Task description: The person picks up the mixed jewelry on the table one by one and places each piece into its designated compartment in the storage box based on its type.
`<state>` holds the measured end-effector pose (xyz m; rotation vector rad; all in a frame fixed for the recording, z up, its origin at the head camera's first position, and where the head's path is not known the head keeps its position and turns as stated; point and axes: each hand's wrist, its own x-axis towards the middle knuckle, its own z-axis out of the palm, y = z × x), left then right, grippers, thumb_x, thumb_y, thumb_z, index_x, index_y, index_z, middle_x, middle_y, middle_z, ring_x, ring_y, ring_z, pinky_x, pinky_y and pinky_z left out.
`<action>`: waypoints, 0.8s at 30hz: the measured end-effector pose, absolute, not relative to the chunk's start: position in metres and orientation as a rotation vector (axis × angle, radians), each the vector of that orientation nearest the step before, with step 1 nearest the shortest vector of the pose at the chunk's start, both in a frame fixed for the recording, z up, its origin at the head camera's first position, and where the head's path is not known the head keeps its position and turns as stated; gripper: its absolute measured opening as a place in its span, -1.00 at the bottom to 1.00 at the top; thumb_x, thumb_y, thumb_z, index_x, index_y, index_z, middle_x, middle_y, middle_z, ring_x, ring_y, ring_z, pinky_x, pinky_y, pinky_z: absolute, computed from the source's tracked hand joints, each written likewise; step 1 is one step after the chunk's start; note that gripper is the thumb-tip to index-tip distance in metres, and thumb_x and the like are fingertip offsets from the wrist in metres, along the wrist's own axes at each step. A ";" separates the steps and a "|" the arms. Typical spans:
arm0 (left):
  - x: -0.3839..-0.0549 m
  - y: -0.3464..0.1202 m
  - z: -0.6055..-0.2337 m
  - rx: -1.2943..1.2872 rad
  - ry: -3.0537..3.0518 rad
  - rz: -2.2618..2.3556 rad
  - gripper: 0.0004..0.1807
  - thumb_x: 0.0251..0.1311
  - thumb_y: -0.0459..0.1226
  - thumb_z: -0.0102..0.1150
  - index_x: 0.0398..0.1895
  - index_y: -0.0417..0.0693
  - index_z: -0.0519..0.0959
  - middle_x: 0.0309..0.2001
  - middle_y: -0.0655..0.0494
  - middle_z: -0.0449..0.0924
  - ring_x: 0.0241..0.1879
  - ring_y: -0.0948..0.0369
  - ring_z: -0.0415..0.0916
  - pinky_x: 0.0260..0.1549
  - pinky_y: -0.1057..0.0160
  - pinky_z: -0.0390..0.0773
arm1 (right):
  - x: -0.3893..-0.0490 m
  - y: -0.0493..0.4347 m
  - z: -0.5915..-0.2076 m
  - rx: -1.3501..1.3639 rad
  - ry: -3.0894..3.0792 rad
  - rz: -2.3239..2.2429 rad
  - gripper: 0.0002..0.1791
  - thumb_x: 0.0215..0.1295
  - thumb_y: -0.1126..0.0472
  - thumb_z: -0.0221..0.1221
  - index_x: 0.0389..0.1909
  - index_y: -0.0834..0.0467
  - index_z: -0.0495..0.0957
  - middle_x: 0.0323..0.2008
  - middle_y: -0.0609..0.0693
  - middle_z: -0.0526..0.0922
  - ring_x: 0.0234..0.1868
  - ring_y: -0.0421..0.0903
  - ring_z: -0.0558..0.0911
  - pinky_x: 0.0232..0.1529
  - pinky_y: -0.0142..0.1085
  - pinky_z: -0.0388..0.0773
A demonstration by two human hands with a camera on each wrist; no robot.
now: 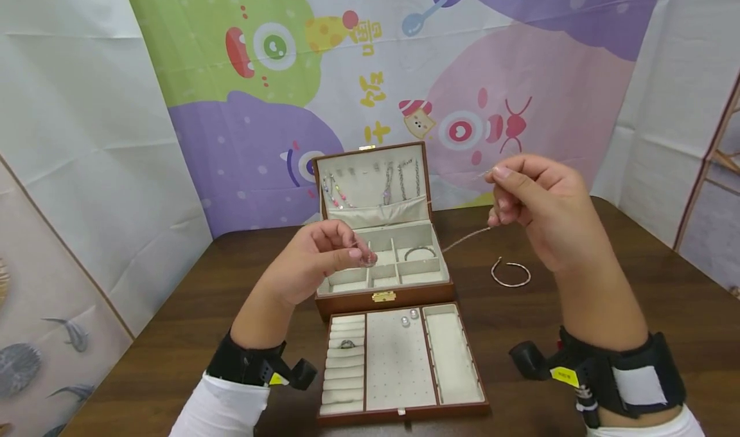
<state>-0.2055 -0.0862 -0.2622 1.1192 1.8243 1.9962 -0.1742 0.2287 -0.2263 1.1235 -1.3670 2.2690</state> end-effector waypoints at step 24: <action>-0.236 -0.088 -0.176 0.872 2.341 2.225 -0.91 0.29 -0.41 0.17 -0.17 -0.23 0.52 -0.48 0.01 0.50 -0.61 0.20 0.48 -0.40 0.21 0.65 | -0.228 0.185 -0.290 0.672 -2.413 1.984 -0.78 0.27 0.34 0.26 -0.19 0.44 0.56 -0.41 0.08 0.65 -0.41 -0.04 0.66 -0.25 -0.15 0.67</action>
